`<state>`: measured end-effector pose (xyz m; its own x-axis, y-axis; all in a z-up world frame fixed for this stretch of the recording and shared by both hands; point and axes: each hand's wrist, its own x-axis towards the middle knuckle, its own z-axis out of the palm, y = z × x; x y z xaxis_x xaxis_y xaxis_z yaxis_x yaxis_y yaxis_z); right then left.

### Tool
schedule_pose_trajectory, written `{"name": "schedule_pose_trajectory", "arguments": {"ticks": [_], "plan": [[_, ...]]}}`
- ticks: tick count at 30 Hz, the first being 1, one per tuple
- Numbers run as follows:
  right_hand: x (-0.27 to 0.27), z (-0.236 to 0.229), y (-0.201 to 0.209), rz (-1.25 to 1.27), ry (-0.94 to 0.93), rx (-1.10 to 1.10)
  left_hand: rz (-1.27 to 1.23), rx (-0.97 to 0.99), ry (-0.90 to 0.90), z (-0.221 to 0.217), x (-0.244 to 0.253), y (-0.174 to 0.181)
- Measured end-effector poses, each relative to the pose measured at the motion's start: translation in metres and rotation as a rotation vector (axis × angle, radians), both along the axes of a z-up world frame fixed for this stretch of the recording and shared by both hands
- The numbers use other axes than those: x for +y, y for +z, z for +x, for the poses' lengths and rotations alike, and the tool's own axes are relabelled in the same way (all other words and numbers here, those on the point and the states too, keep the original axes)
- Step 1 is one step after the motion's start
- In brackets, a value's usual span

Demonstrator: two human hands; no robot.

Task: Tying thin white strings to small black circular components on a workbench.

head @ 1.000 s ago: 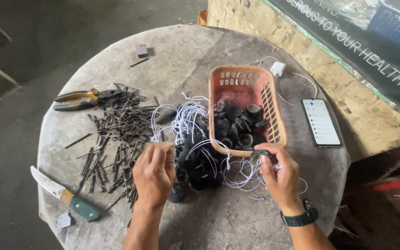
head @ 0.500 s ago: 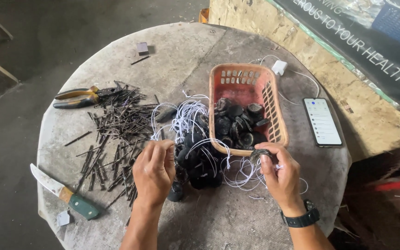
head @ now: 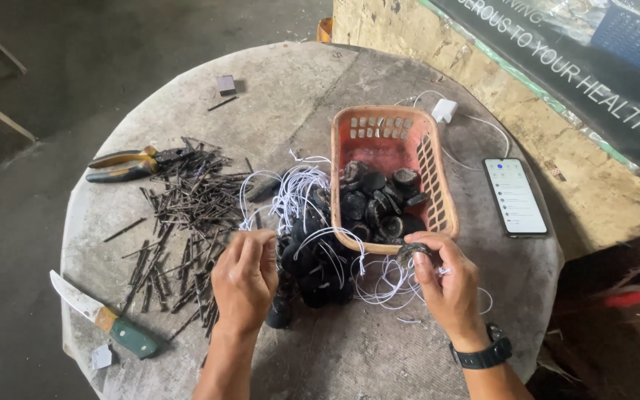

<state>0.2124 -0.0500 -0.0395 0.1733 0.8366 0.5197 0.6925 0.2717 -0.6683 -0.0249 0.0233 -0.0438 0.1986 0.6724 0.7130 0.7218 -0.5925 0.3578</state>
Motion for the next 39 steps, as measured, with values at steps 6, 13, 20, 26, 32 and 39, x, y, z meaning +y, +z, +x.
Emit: {"name": "schedule_pose_trajectory", "arguments": {"ticks": [6, 13, 20, 26, 32, 39], "plan": [[0.0, 0.001, -0.003, -0.003, 0.01, 0.007, -0.002, 0.025, 0.017, 0.001, -0.002, -0.004], [0.002, 0.003, -0.008, 0.022, 0.008, -0.013, 0.009, 0.034, 0.009, 0.001, 0.0, -0.008], [0.011, 0.005, -0.005, 0.058, -0.007, 0.006, 0.023, 0.003, -0.017, 0.005, 0.001, -0.006], [0.009, 0.01, -0.014, 0.11, 0.008, 0.025, 0.016, -0.007, -0.007, 0.009, -0.002, -0.007], [0.0, 0.003, 0.006, 0.11, 0.03, 0.004, 0.011, -0.007, 0.007, 0.005, -0.006, 0.0], [-0.002, -0.003, -0.003, 0.079, -0.067, 0.014, 0.121, -0.078, -0.014, 0.003, -0.002, 0.003]]}}
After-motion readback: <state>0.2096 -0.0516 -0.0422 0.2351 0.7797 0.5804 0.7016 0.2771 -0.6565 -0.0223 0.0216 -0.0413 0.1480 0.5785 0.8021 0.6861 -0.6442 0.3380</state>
